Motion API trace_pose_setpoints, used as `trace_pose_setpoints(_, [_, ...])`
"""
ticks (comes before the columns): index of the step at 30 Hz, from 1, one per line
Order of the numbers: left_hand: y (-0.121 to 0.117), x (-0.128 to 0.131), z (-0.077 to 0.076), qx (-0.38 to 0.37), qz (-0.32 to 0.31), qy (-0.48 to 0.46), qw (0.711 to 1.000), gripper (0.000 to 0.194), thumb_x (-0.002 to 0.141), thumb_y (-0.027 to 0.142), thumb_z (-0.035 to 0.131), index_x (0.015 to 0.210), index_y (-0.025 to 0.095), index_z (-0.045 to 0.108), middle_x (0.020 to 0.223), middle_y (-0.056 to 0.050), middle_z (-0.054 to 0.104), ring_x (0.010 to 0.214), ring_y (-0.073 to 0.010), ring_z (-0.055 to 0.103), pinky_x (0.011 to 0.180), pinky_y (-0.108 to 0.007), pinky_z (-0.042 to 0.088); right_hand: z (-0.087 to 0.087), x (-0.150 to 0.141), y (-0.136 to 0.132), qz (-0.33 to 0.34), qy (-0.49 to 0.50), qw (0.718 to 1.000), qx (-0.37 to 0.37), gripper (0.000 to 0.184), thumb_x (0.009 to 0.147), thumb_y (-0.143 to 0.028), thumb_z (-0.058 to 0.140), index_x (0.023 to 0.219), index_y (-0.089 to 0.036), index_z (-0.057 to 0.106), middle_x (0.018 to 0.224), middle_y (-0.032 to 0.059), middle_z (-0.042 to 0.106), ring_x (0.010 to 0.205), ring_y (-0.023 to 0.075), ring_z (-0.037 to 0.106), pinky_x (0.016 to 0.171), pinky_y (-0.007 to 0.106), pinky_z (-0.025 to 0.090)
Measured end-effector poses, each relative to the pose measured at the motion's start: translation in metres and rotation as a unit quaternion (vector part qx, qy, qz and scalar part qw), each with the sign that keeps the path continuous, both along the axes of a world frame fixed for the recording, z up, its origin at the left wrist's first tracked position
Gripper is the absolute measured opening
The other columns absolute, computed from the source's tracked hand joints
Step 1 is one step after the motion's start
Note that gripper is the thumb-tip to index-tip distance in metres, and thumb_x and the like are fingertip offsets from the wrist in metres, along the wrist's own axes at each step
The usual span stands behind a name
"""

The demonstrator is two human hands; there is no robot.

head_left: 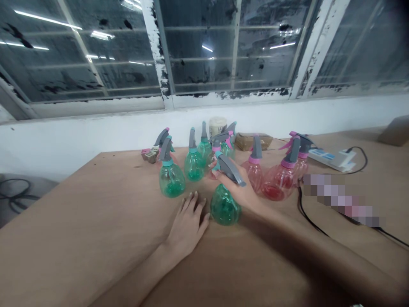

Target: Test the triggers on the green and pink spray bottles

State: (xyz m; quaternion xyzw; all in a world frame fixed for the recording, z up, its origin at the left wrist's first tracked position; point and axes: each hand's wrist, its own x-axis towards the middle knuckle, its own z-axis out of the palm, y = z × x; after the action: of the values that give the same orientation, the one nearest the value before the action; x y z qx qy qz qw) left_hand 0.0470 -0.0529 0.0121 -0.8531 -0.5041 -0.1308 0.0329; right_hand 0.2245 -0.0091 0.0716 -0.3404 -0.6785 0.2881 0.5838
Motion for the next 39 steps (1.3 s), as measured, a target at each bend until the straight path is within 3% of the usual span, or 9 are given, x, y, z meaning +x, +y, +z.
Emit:
trace_pose_setpoints(10, [0.002,0.000,0.001,0.020,0.000,0.062,0.998,0.045,0.092,0.034,0.041,0.129,0.009,0.047,0.140,-0.019,0.040,0.131,-0.0315,0.034,0.106,-0.049,0.031,0.000,0.000,-0.001,0.000,0.000,1.000,0.006,0.016,0.081,-0.031,0.057,0.094,-0.023,0.058,0.074,-0.0011,0.063,0.068,0.0144,0.059,0.066,0.030,0.047])
trace_pose_setpoints(20, [0.001,-0.001,0.000,0.035,-0.007,0.050,0.998,0.043,0.092,0.033,0.042,0.126,0.008,0.049,0.138,-0.019,0.043,0.129,-0.0313,0.037,0.104,-0.050,0.033,0.006,-0.001,-0.001,-0.010,-0.021,1.000,0.009,0.012,0.081,-0.031,0.055,0.088,-0.021,0.058,0.080,0.0006,0.063,0.068,0.0143,0.058,0.063,0.028,0.045])
trace_pose_setpoints(29, [0.001,-0.001,0.000,0.029,-0.004,0.054,0.998,0.044,0.092,0.033,0.041,0.127,0.009,0.049,0.138,-0.019,0.043,0.129,-0.0317,0.037,0.104,-0.050,0.033,0.008,-0.001,-0.002,-0.051,-0.057,0.996,0.040,0.010,0.080,-0.027,0.054,0.074,-0.021,0.052,0.063,-0.0033,0.053,0.056,0.0112,0.048,0.056,0.026,0.040])
trace_pose_setpoints(39, [0.002,-0.003,-0.002,0.037,-0.012,0.044,0.998,0.043,0.092,0.033,0.039,0.126,0.009,0.049,0.138,-0.018,0.043,0.129,-0.0298,0.037,0.105,-0.050,0.033,0.003,-0.002,-0.003,-0.017,-0.013,1.000,0.016,0.016,0.081,-0.029,0.055,0.094,-0.021,0.058,0.082,0.0016,0.063,0.072,0.0156,0.059,0.070,0.032,0.047])
